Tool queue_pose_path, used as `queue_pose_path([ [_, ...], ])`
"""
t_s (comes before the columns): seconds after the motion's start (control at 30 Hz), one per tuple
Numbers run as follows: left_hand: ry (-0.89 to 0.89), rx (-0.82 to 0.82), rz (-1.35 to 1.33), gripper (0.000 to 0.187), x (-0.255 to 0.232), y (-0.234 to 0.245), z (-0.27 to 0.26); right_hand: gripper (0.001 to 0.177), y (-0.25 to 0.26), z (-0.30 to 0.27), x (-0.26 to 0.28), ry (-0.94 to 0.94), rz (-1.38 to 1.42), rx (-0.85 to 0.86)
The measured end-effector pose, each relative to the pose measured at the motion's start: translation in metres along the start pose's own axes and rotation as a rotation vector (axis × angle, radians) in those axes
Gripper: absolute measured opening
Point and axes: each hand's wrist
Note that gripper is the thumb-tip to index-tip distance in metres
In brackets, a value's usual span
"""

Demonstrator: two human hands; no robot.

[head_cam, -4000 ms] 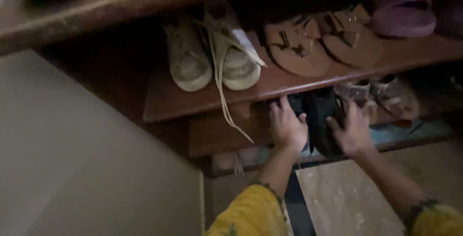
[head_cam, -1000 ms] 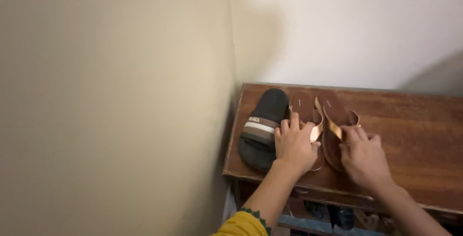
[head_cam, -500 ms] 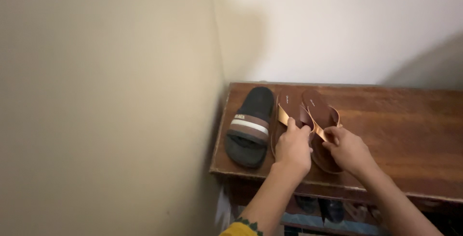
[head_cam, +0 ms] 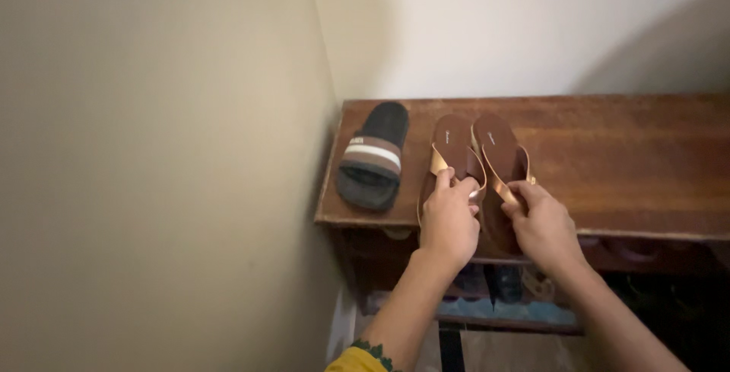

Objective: The person organizes a collection of shoes on a two-tier wooden shoe rack. They pick up pairs of sneakers, sandals, and slides, then place them on the top or bottom shelf, arranging them neatly.

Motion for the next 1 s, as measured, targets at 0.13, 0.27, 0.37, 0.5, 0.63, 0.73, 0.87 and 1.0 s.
queue_pose_path([
  [0.13, -0.052, -0.13, -0.137, 0.024, -0.006, 0.001, -0.037, 0.025, 0.013, -0.041, 0.006, 0.018, 0.037, 0.0],
  [0.27, -0.039, -0.094, -0.248, 0.021, -0.007, 0.007, -0.078, 0.021, 0.014, -0.085, -0.005, 0.146, 0.01, -0.099],
  [0.37, -0.129, -0.129, -0.257, 0.021, -0.003, 0.012, -0.115, 0.019, 0.006, -0.128, -0.013, 0.127, 0.037, -0.111],
  [0.5, -0.136, -0.135, -0.309, 0.017, 0.003, 0.008, -0.158, 0.019, -0.004, -0.177, -0.028, 0.006, 0.062, -0.041],
  [0.63, -0.092, -0.09, -0.295, 0.013, 0.007, 0.005, -0.202, 0.02, -0.022, -0.216, -0.048, -0.035, 0.044, 0.02],
  [0.73, 0.146, 0.006, -0.4, 0.015, 0.019, 0.003, -0.229, 0.017, -0.042, -0.236, -0.066, -0.096, 0.007, 0.077],
  [0.87, 0.16, -0.025, -0.32, 0.013, 0.046, -0.003, -0.26, 0.019, -0.071, -0.253, -0.092, -0.104, -0.005, 0.263],
  [1.0, 0.348, 0.057, -0.252, 0.012, 0.078, -0.007, -0.277, 0.018, -0.106, -0.269, -0.105, -0.116, -0.067, 0.377],
])
Point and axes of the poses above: each hand's wrist, its own z-axis towards the middle knuckle, its own y-axis out of the back of the hand, x = y × z, and after that the axes turned 6 degrees about -z, right-handed
